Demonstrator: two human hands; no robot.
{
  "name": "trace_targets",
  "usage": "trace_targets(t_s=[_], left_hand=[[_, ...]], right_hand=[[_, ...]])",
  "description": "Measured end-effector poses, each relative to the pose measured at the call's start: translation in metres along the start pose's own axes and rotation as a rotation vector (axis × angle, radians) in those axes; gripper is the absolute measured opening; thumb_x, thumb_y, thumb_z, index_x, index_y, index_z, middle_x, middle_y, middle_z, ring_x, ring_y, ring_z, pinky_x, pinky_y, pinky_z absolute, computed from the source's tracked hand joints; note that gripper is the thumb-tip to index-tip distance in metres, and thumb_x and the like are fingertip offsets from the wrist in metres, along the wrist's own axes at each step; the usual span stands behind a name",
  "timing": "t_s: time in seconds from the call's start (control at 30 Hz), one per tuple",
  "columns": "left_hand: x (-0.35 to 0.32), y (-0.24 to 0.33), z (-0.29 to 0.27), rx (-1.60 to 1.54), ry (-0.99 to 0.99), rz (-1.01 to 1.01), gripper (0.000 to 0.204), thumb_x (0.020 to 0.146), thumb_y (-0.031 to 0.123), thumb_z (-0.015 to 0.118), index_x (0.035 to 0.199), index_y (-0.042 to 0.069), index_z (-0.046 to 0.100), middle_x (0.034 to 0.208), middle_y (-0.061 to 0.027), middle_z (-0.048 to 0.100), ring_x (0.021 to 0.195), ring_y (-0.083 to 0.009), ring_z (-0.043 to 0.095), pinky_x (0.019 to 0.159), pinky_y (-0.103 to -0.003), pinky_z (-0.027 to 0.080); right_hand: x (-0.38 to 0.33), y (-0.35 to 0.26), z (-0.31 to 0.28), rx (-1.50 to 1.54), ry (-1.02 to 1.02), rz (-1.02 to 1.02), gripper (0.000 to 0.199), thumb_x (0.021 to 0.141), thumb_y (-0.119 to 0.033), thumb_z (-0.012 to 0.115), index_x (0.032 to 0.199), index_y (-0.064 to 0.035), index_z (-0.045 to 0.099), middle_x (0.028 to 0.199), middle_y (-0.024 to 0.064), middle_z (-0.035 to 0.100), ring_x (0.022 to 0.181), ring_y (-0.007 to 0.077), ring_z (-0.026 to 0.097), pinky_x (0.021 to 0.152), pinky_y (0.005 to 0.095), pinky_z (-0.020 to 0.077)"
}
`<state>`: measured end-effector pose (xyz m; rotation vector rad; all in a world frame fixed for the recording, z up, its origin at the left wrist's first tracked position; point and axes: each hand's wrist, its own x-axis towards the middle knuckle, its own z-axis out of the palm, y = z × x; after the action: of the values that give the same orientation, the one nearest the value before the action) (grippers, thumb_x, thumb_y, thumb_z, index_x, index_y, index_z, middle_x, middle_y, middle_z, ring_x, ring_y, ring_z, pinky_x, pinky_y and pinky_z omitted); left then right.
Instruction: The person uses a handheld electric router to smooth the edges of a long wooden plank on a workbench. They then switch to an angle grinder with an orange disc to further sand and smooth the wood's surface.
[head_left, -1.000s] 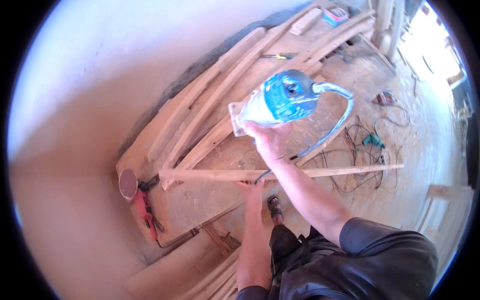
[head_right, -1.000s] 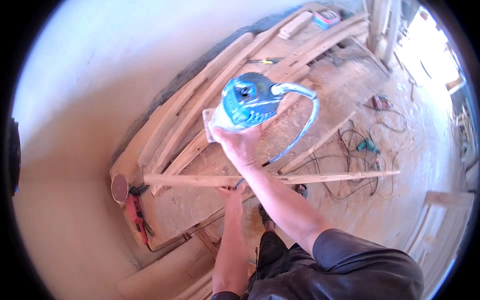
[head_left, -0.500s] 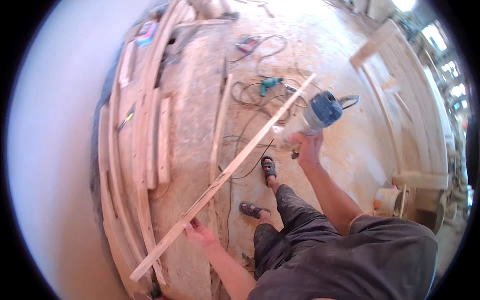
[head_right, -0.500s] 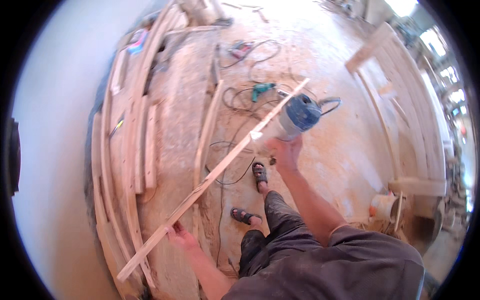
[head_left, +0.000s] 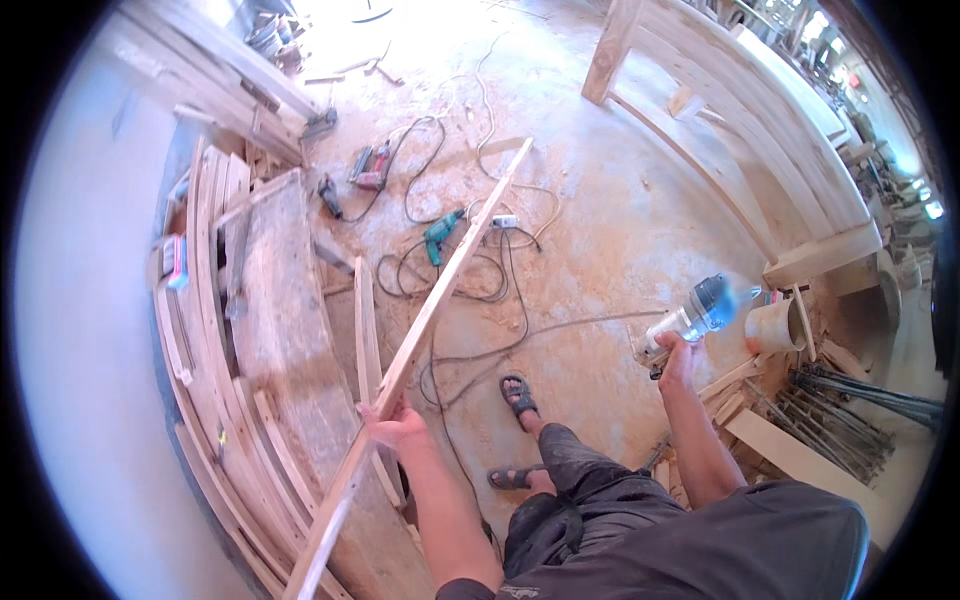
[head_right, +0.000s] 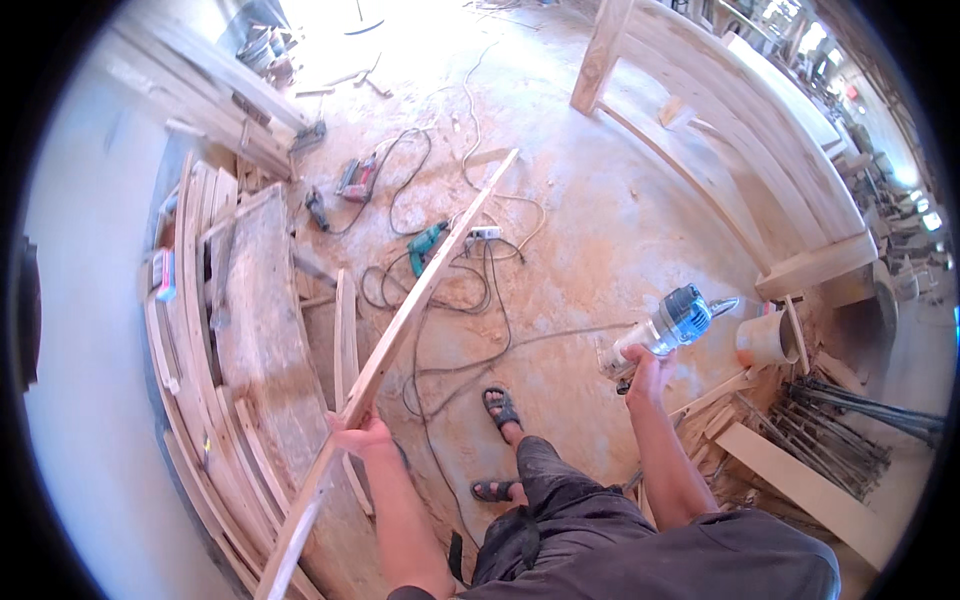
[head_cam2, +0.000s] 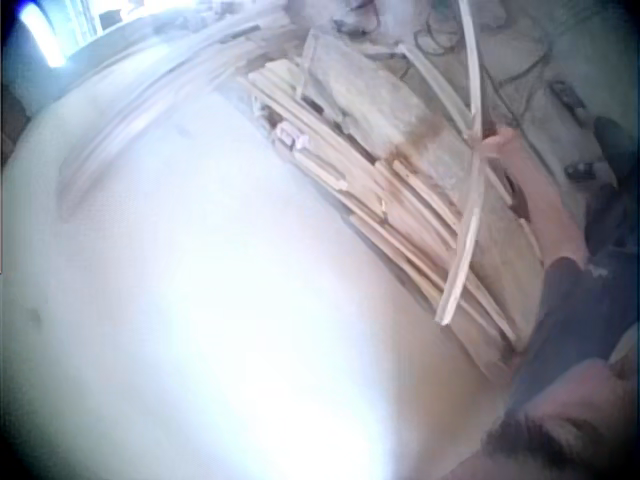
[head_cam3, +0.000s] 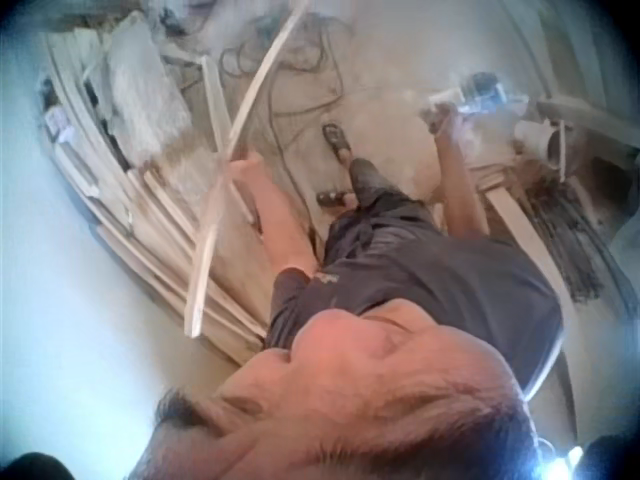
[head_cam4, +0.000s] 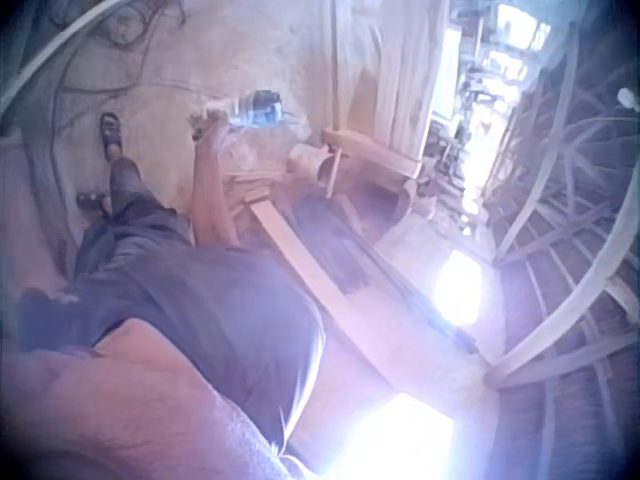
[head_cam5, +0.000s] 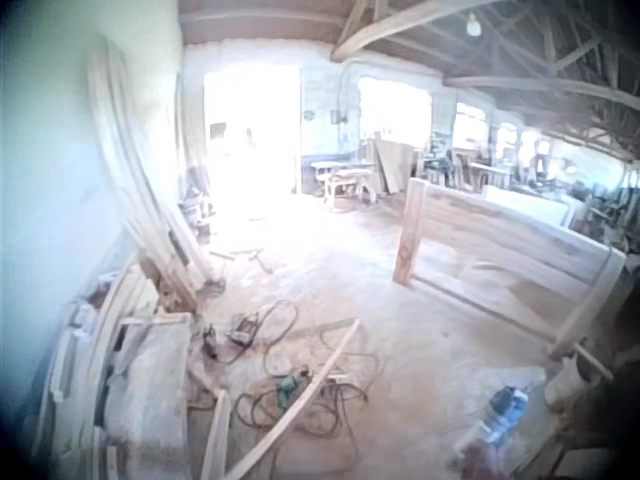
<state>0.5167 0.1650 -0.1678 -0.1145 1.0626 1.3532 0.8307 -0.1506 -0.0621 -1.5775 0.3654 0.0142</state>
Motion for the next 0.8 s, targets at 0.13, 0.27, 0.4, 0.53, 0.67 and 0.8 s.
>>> trace_targets(t_s=[0.13, 0.27, 0.4, 0.53, 0.67, 0.8], left_hand=[[-0.035, -0.055, 0.071, 0.081, 0.339, 0.021, 0.074, 0.094, 0.049, 0.065, 0.144, 0.001, 0.04, 0.139, -0.022, 0.048, 0.128, -0.0424, 0.051, 0.106, -0.062, 0.045], [-0.059, -0.037, 0.09, 0.088, 0.418, 0.037, 0.078, 0.093, 0.053, 0.065, 0.147, 0.005, 0.036, 0.134, -0.0256, 0.052, 0.121, -0.0442, 0.056, 0.096, -0.06, 0.054], [-0.027, 0.069, 0.085, 0.167, 0.387, 0.203, 0.082, 0.088, 0.056, 0.07, 0.146, 0.009, 0.036, 0.128, -0.023, 0.054, 0.116, -0.0429, 0.057, 0.092, -0.06, 0.055], [-0.029, 0.194, 0.089, 0.329, 0.299, 0.373, 0.085, 0.084, 0.059, 0.072, 0.144, 0.009, 0.038, 0.125, -0.0215, 0.054, 0.112, -0.0412, 0.058, 0.089, -0.059, 0.055], [-0.054, 0.316, 0.075, 0.444, 0.426, 0.474, 0.087, 0.081, 0.064, 0.073, 0.141, 0.01, 0.041, 0.129, -0.0198, 0.052, 0.11, -0.0385, 0.057, 0.085, -0.055, 0.052], [-0.067, 0.413, -0.02, 0.44, 0.594, 0.467, 0.085, 0.082, 0.063, 0.072, 0.141, 0.009, 0.041, 0.13, -0.02, 0.051, 0.113, -0.0384, 0.055, 0.091, -0.06, 0.05]], right_hand=[[0.025, -0.011, 0.015, 0.026, 0.04, 0.04, 0.058, 0.059, 0.007, 0.065, 0.116, -0.0044, 0.057, 0.103, 0.0083, 0.066, 0.093, 0.0267, 0.065, 0.085, 0.0424, 0.0562], [0.052, -0.013, 0.021, 0.027, 0.073, 0.081, 0.052, 0.062, 0.001, 0.067, 0.113, -0.0049, 0.057, 0.102, 0.0076, 0.062, 0.09, 0.0256, 0.063, 0.081, 0.042, 0.0555], [0.055, -0.003, 0.043, 0.062, 0.058, 0.112, 0.042, 0.063, -0.003, 0.067, 0.104, -0.0059, 0.059, 0.094, 0.0058, 0.06, 0.083, 0.0227, 0.061, 0.074, 0.0391, 0.0543], [0.069, 0.03, 0.037, 0.124, 0.031, 0.203, 0.039, 0.061, -0.006, 0.067, 0.1, -0.0045, 0.061, 0.092, 0.0063, 0.06, 0.083, 0.0234, 0.061, 0.074, 0.038, 0.0547], [0.062, 0.04, 0.046, 0.102, -0.022, 0.235, 0.041, 0.062, -0.009, 0.068, 0.103, -0.0036, 0.063, 0.095, 0.0084, 0.063, 0.083, 0.0262, 0.063, 0.072, 0.0404, 0.0557], [0.03, 0.043, 0.065, 0.085, -0.019, 0.284, 0.041, 0.063, -0.009, 0.068, 0.103, -0.0037, 0.063, 0.094, 0.0087, 0.062, 0.082, 0.0284, 0.064, 0.071, 0.0428, 0.0569]])
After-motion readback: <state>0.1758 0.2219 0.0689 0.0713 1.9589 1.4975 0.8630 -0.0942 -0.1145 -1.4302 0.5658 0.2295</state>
